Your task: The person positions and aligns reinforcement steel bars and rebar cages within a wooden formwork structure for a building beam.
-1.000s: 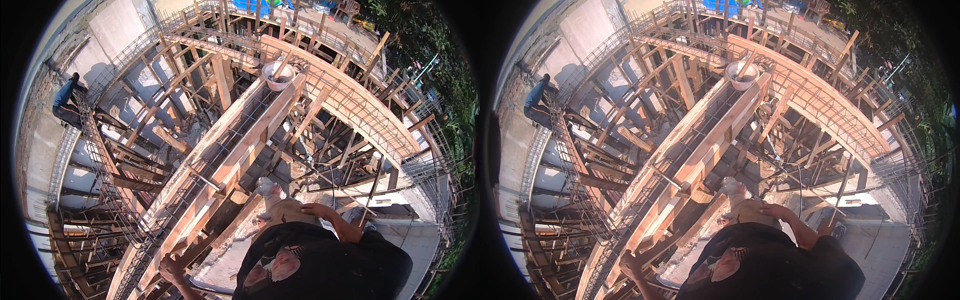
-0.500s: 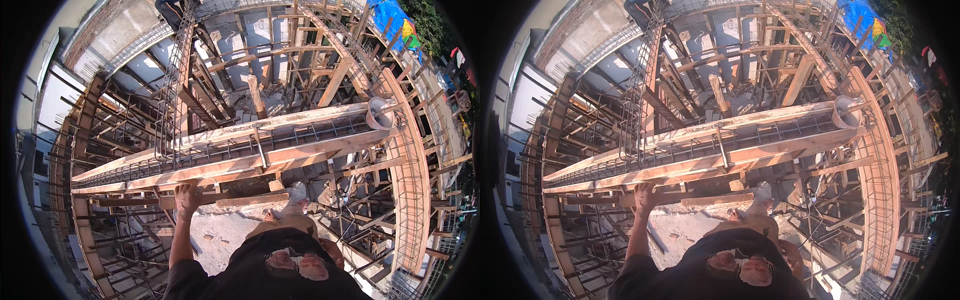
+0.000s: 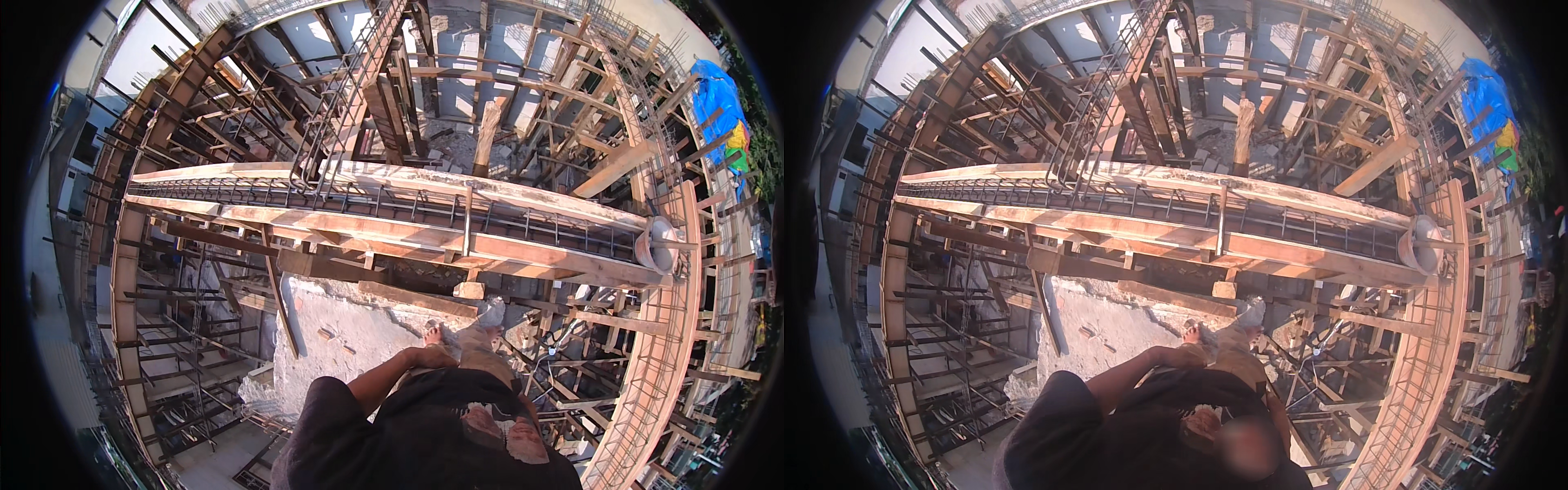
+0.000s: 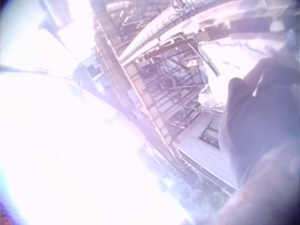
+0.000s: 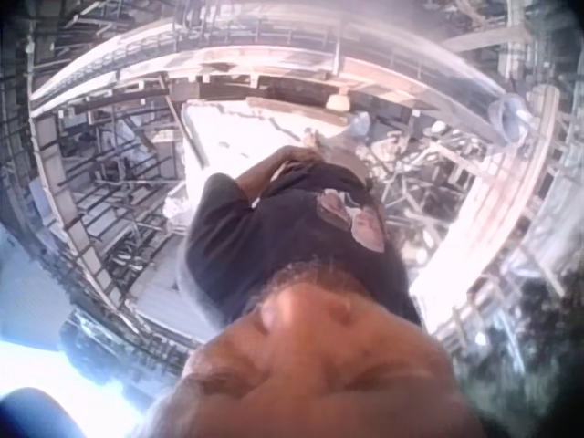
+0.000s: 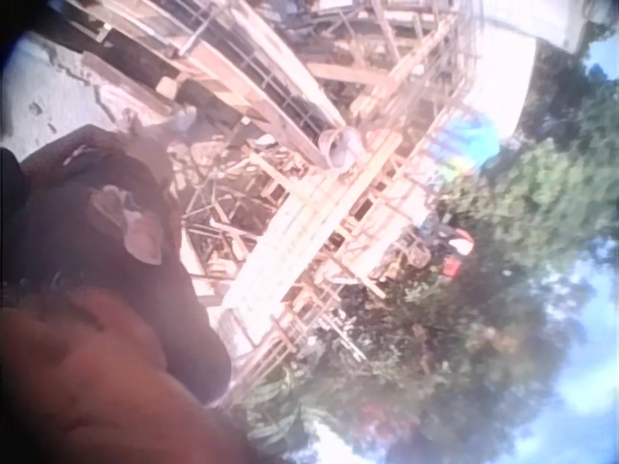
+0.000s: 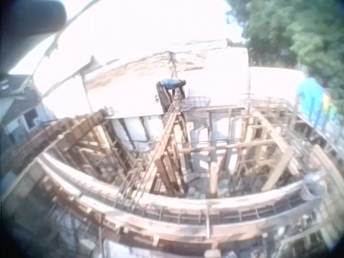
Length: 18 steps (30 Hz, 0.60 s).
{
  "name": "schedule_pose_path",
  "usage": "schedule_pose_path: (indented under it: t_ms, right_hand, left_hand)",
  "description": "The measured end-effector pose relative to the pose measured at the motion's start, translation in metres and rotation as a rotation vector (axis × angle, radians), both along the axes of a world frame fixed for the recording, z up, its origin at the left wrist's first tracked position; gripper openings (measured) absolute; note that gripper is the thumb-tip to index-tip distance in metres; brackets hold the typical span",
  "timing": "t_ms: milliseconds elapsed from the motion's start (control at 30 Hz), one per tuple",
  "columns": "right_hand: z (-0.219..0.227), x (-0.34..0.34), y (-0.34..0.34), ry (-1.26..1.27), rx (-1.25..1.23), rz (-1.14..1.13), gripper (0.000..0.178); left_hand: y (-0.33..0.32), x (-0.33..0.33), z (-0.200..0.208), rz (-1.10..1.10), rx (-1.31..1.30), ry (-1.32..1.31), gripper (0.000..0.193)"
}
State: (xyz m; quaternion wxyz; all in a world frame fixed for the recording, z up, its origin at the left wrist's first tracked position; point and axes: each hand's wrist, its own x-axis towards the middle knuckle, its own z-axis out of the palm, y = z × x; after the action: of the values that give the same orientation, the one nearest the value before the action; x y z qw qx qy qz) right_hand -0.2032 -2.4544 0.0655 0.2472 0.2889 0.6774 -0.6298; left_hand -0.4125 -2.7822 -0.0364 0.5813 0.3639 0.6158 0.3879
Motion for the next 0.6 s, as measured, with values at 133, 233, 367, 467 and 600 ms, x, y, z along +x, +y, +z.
schedule_pose_path:
  t_ms: [133, 233, 367, 467, 600]
  right_hand:
    - [-0.002, 0.002, -0.009, -0.042, -0.001, -0.017, 0.054]
    - [-0.002, 0.006, -0.017, -0.072, -0.001, -0.027, 0.055]
    - [-0.005, 0.01, -0.031, -0.099, -0.018, -0.079, 0.058]
    - [-0.01, 0.021, -0.04, -0.133, -0.05, -0.175, 0.059]
    - [-0.02, 0.0, -0.05, -0.232, -0.216, -0.277, 0.061]
  left_hand:
    - [-0.009, 0.003, 0.001, 0.121, -0.105, -0.16, 0.044]
    - [-0.015, -0.003, 0.005, 0.105, -0.152, -0.235, 0.051]
    - [-0.013, -0.016, 0.023, 0.142, -0.381, -0.475, 0.05]
    - [0.001, -0.035, 0.06, 0.07, -0.42, -0.487, 0.057]
    - [-0.001, -0.035, 0.04, -0.086, -0.443, -0.405, 0.058]
